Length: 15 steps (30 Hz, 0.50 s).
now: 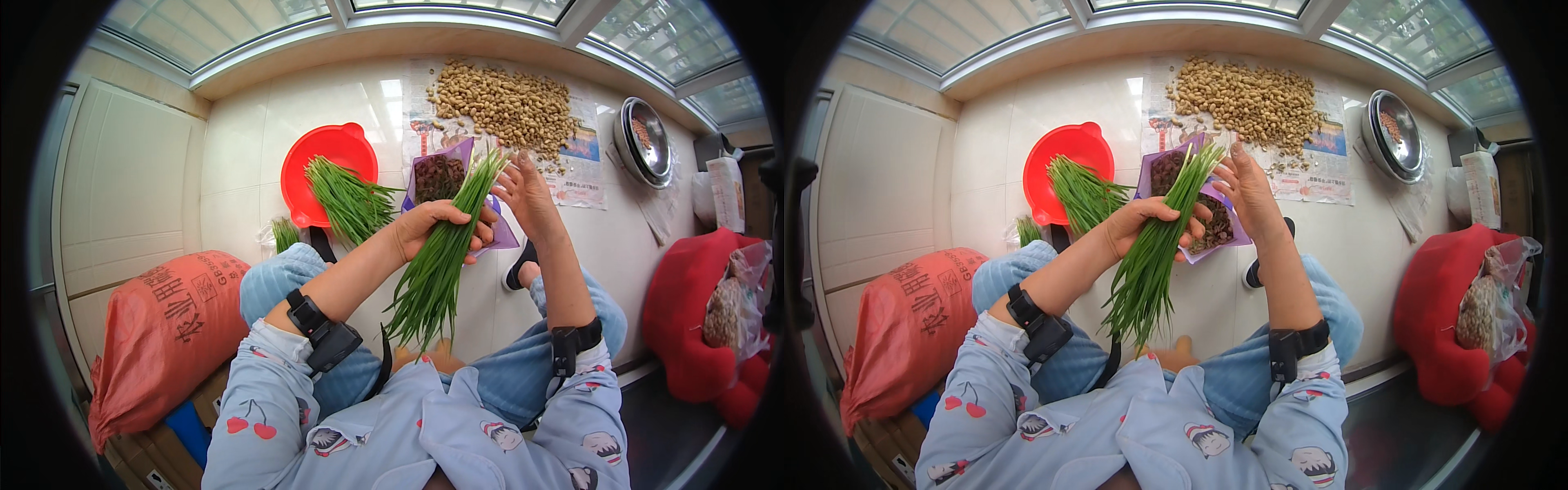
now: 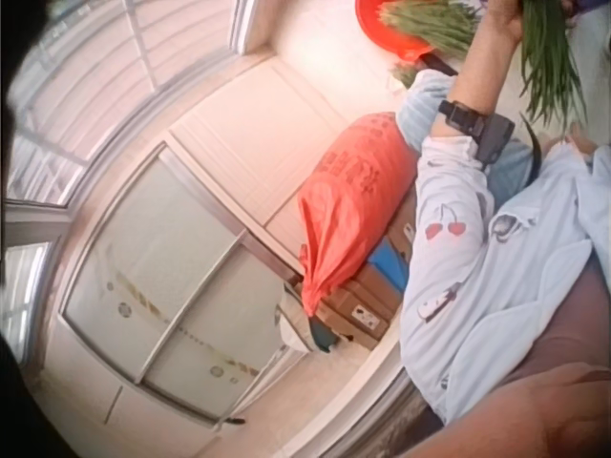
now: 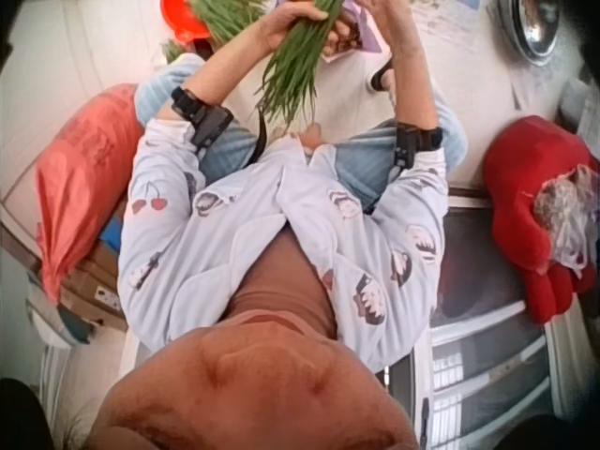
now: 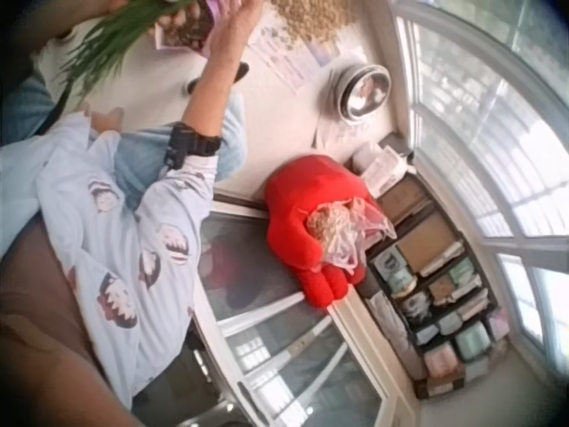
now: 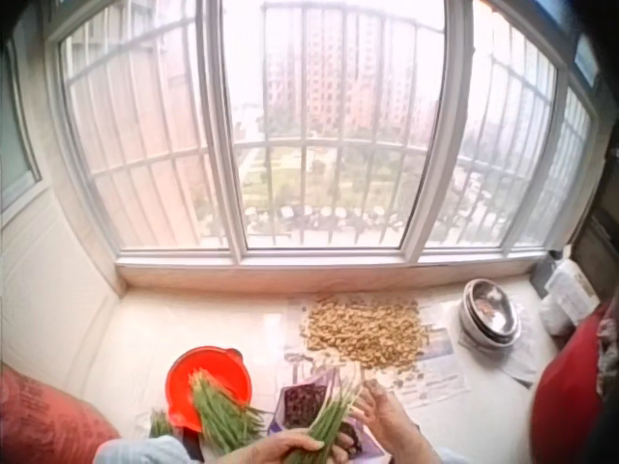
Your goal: The person sits on the floor and trims the ends of green onions by hand, placing the trimmed pieces into a purple bag. The person then places the trimmed green onions into a red bowl.
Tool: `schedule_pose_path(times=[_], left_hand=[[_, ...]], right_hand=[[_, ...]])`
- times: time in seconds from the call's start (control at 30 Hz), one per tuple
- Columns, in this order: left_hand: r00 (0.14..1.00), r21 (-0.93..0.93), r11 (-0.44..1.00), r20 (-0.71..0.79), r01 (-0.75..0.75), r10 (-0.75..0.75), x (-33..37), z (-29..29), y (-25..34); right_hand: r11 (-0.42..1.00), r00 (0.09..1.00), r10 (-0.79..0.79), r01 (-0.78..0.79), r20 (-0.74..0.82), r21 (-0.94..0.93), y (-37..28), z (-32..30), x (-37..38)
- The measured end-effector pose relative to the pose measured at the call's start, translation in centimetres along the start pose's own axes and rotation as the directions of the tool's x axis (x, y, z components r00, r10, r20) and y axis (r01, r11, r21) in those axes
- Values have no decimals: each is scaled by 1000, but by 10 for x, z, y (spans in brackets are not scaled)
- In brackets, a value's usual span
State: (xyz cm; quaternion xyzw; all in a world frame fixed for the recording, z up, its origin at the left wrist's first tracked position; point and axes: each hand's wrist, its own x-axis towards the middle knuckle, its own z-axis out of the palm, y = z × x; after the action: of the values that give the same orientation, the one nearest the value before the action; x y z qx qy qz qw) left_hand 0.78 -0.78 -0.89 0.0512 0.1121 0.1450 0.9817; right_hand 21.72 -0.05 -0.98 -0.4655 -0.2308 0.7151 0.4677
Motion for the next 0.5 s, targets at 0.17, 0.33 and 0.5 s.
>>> schedule_pose_path(times=[0.17, 0.33, 0.5], left_hand=[[1000, -43, 999, 3, 20, -20, 4, -5, -4], [992, -16, 994, -58, 108, -109, 10, -6, -15], [985, 165, 976, -120, 141, -122, 2, -1, -17]], right_hand=[[937, 890, 262, -328, 373, 125, 15, 14, -11], [933, 933, 232, -294, 275, 208, 14, 23, -12], [789, 997, 72, -72, 25, 610, 0, -4, -1]])
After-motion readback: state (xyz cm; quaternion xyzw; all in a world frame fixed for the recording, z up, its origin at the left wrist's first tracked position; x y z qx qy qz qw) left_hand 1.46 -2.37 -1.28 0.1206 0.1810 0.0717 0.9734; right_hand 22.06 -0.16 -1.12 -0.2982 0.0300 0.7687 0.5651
